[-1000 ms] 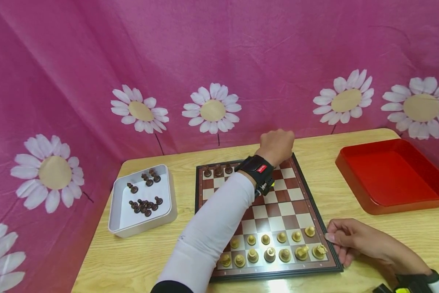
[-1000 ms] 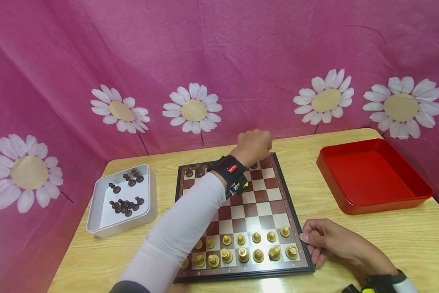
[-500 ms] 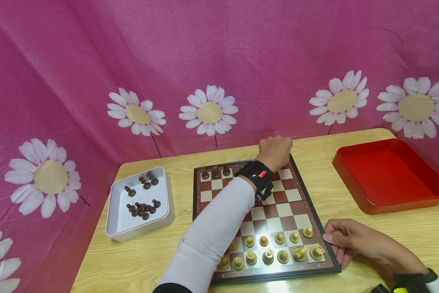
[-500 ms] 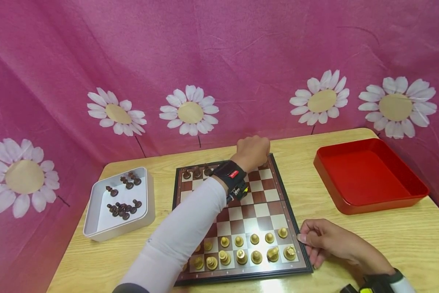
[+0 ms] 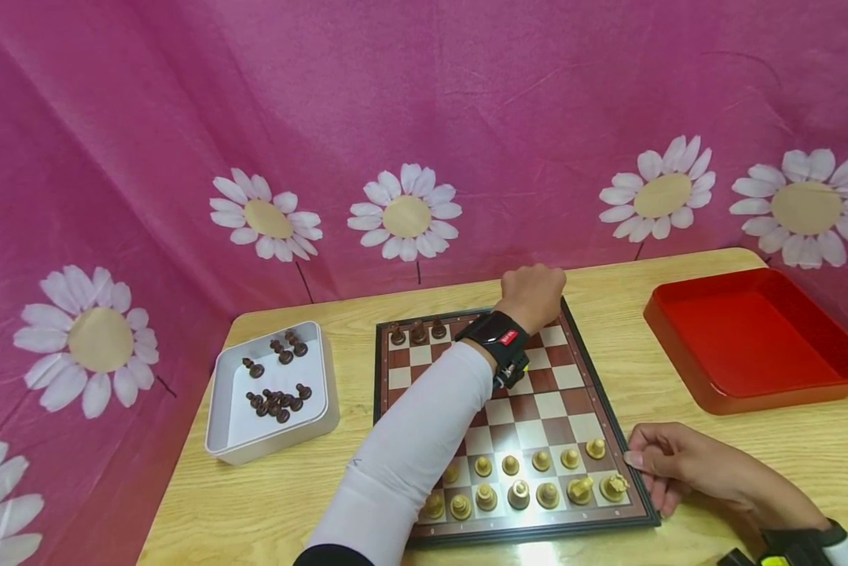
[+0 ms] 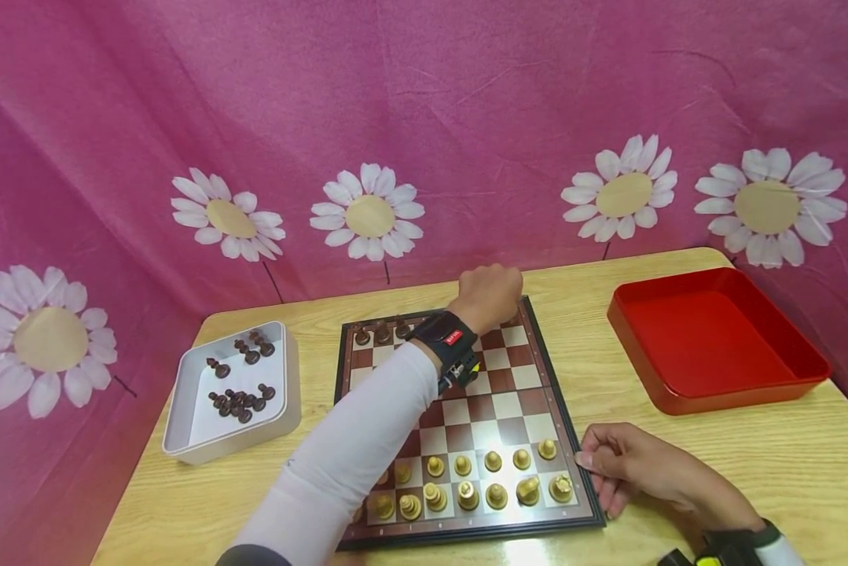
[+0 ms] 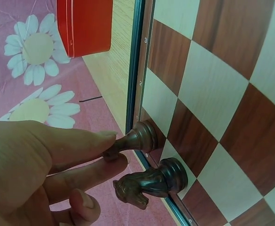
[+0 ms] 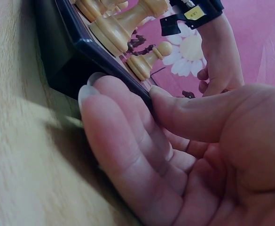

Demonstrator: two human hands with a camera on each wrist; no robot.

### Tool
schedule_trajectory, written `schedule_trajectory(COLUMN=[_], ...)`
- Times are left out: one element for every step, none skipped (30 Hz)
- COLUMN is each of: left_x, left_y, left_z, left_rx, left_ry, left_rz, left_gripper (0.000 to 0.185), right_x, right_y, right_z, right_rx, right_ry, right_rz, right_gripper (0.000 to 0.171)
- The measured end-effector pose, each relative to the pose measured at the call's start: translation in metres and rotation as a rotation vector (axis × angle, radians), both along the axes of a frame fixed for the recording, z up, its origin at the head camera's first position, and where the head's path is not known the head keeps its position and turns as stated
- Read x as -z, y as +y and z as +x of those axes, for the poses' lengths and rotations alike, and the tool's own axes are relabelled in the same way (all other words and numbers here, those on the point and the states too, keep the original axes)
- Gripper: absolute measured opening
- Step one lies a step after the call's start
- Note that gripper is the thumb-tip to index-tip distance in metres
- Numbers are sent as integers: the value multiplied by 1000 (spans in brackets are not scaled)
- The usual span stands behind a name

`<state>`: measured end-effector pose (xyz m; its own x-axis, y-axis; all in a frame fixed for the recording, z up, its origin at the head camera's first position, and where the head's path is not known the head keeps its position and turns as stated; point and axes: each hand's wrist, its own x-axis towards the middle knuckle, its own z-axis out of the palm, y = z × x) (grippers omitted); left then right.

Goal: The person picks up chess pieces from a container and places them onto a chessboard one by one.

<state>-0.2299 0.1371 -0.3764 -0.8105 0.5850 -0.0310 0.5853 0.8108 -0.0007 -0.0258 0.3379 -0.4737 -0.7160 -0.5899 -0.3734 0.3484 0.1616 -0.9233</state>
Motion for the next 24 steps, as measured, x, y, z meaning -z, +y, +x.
schedule_trajectory(left_x=[0, -1, -2, -3, -4, -5, -7, -8, -10, -12, -14, -16, -17, -18, -19, -21, -21, -22, -24, -25, -27, -29, -30, -32], left_y=[0, -1, -1, -2, -3, -3, -4, -4, -5, -7, -8, -11, -14, -17, -20, -24, -29, -33, -37, -41, -45, -50, -54, -59], left_z=[0, 0, 0, 0, 1, 1, 1, 1, 1, 1, 1, 1, 0, -1, -1, -2, -3, -3, -4, -4, -4, -4, -3, -3], left_rx=[-1, -1, -1, -2, -2, -3, -5, -8, -12, -15, -18, -19, -19, -18, -18, -18, -18, -18, -20, -22, -24, -25, -26, -27], left_ry=[-4, -8, -12, -15, -20, -22, -23, -23, -23, -24, -23, -20, -18, -15, -11, -8, -3, 1, 4, 6, 10, 15, 21, 27], left_rz=[-1, 0, 0, -1, 0, 0, 2, 2, 4, 6, 10, 13, 18, 24, 33, 37, 43, 52, 60, 65, 69, 73, 75, 79], left_gripper=[35, 34, 33, 33, 32, 31, 30, 30, 29, 29, 29, 30, 32, 33, 34, 36, 37, 37, 36, 34, 33, 32, 31, 31], right_x=[0, 0, 0, 0, -1, -1, -1, -1, 0, 0, 0, 0, 0, 0, 1, 1, 1, 1, 2, 2, 2, 2, 2, 2], right_y=[0, -1, -1, -1, -1, -2, -2, -2, -2, -2, -2, -2, -2, -2, -2, -2, -2, -2, -1, -1, -1, 0, 0, 0], right_z=[0, -1, -1, -1, -1, -2, -2, -2, -2, -2, -3, -3, -3, -3, -3, -3, -3, -2, -2, -2, -2, -2, -2, -2], right_rx=[1, 0, 0, 0, -1, -3, -5, -6, -6, -6, -7, -8, -7, -6, -7, -8, -10, -12, -15, -18, -20, -23, -25, -26], right_ry=[-2, -1, -1, 0, 3, 7, 11, 13, 11, 8, 4, -2, -8, -13, -14, -13, -9, -4, 1, 5, 9, 4, 2, -7], right_rz=[3, 6, 7, 8, 7, 6, 4, 3, 0, -1, -4, -4, -3, -4, -4, -4, -6, -8, -13, -19, -23, -26, -30, -29], right_gripper=[26, 26, 26, 27, 29, 31, 33, 33, 32, 29, 26, 23, 20, 18, 19, 22, 24, 27, 30, 32, 32, 30, 28, 25])
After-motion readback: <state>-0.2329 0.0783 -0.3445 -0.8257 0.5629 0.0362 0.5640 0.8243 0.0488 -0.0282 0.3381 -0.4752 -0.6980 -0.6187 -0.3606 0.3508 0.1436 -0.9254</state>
